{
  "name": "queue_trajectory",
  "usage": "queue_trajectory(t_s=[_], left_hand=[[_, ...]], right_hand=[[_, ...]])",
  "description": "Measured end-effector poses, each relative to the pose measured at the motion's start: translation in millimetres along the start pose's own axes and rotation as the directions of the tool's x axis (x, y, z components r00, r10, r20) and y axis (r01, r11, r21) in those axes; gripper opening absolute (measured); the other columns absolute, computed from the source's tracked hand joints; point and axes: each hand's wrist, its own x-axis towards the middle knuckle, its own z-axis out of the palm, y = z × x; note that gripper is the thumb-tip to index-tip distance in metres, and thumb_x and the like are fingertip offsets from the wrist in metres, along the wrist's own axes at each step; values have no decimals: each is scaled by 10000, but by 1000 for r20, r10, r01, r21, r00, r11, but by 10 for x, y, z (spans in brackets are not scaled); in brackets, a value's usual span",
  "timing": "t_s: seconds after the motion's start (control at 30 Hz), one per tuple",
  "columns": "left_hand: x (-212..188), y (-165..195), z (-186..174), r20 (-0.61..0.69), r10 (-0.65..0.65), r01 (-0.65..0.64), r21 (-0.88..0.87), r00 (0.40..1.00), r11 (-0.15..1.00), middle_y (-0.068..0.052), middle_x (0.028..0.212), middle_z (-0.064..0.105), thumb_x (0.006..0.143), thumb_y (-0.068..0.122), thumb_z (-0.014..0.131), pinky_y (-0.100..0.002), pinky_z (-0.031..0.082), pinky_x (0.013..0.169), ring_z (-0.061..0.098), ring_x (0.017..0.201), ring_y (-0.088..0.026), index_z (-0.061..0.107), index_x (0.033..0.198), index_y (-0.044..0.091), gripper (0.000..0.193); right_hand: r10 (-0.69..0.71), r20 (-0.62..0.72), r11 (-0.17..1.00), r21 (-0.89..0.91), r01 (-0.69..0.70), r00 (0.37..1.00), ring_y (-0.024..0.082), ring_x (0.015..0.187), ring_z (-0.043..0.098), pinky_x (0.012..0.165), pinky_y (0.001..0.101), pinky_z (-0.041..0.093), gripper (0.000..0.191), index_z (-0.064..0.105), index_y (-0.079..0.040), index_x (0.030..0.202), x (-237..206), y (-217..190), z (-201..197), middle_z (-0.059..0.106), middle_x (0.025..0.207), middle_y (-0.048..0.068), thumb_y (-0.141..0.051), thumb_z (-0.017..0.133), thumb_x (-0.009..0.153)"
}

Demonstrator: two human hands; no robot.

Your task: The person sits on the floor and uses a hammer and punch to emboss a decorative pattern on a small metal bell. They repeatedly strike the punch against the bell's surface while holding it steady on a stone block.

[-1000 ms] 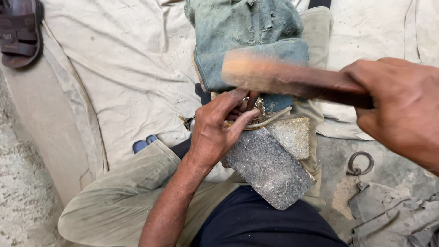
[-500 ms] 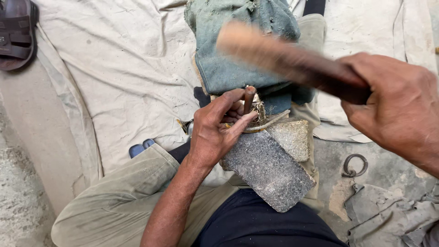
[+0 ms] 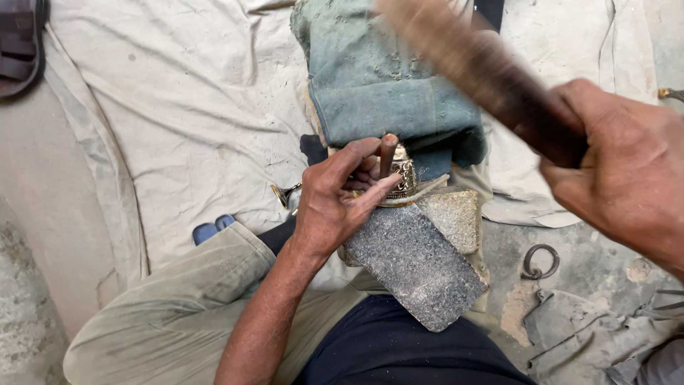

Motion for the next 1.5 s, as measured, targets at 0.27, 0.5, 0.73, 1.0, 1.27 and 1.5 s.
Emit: queue_trajectory(t_s=[0.27, 0.5, 0.73, 1.0, 1.27, 1.5], left_hand=[[-39, -35, -130, 4, 7, -6, -85, 1000, 996, -10, 956, 722, 899, 128, 852, -218, 609, 706, 688, 820, -60, 649, 1329, 85, 477], [32, -166, -217, 27, -27, 30, -108, 999, 994, 3, 895, 700, 874, 154, 867, -225, 601, 689, 667, 772, -54, 660, 1309, 104, 484], [19, -305, -343, 10, 8, -6, -137, 1000, 991, 16, 866, 671, 874, 158, 876, -231, 578, 670, 628, 740, -46, 673, 1311, 117, 484], [3, -341, -394, 24, 19, -15, -172, 1000, 985, 8, 844, 627, 870, 160, 867, -226, 564, 667, 595, 729, -56, 667, 1346, 105, 519], [16, -382, -387, -1, 15, -15, -172, 1000, 985, 9, 852, 656, 860, 173, 871, -219, 573, 668, 606, 738, -53, 669, 1291, 79, 485], [0, -368, -422, -5, 4, -5, -205, 1000, 979, 17, 886, 653, 877, 149, 869, -211, 563, 677, 609, 772, -46, 660, 1360, 83, 530]], right_hand=[[-186, -28, 967, -181, 178, 982, 196, 642, 705, 666, 351, 604, 287, 675, -73, 1186, 3, -128, 17, 691, 765, 94, -126, 725, 909], [-196, -28, 960, -208, 186, 980, 204, 735, 711, 765, 360, 597, 297, 709, -76, 1105, 193, -215, 60, 703, 788, 96, -21, 762, 817], [-170, -73, 981, -102, 162, 983, 207, 704, 700, 714, 359, 590, 323, 708, -53, 1134, 309, -470, 50, 695, 781, 110, 7, 774, 824], [-248, -171, 969, -27, 247, 953, 197, 601, 669, 618, 358, 572, 267, 712, -31, 1152, 272, -595, -31, 675, 773, 120, -14, 741, 888], [-93, -41, 994, -60, 90, 995, 204, 612, 688, 563, 331, 607, 272, 685, -40, 1192, 300, -637, -116, 666, 747, 117, -10, 712, 923], [-2, -16, 999, -47, 1, 1000, 197, 566, 672, 502, 335, 611, 272, 651, -18, 1219, 299, -536, -43, 649, 702, 119, -63, 729, 962]])
